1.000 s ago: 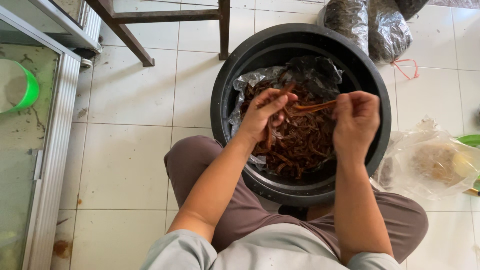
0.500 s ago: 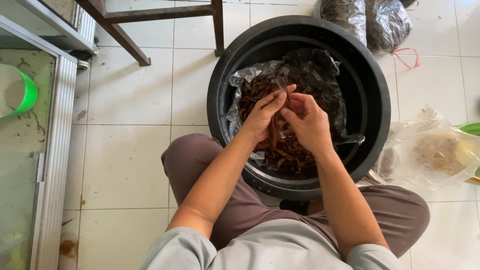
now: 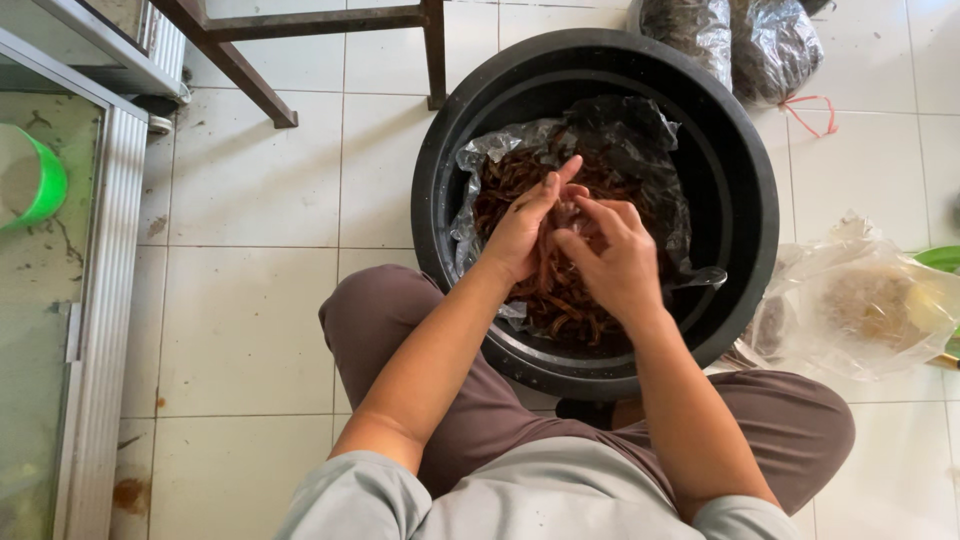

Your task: The person sorts through dark brown, strip-like food items in a large black basin, picking them up by hand and placing some into a clear plastic bag.

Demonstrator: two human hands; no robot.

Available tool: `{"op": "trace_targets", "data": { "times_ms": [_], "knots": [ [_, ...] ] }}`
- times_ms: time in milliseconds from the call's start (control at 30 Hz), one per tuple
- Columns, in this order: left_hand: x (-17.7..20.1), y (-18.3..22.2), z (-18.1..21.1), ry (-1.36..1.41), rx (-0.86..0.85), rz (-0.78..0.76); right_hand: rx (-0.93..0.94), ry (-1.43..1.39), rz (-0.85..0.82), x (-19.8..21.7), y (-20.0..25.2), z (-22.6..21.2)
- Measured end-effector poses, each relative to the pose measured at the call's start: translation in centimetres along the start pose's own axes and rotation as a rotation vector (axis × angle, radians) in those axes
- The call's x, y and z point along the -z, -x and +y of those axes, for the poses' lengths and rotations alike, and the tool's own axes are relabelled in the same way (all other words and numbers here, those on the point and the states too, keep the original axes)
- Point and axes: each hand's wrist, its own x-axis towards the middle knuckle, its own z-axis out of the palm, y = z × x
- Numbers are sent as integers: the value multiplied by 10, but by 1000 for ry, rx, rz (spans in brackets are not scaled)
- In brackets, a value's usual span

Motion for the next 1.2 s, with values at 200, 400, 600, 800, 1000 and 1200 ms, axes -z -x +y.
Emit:
{"op": "trace_targets", "data": {
  "times_ms": [200,400,600,800,1000,1200],
  "knots": [
    [1,4,3,-178,7,-8,-136,-192,-3,2,-12,-5],
    [6,0,5,-83,-2,-4,-338,-557,13,21,-21,31],
    [11,-7,4,-70,-124,52,-241,-192,-1,22,-17,18],
    [-2,2,-3,-381,-237,-21,-386,-283,-99,1,-18,1],
    [-11,7,0,-244,-294,-13,-385,-726,44,-21,-12,22],
    [-9,8,1,-209,-421,-43,-171,-528,517,-7,-10,34]
  ]
}}
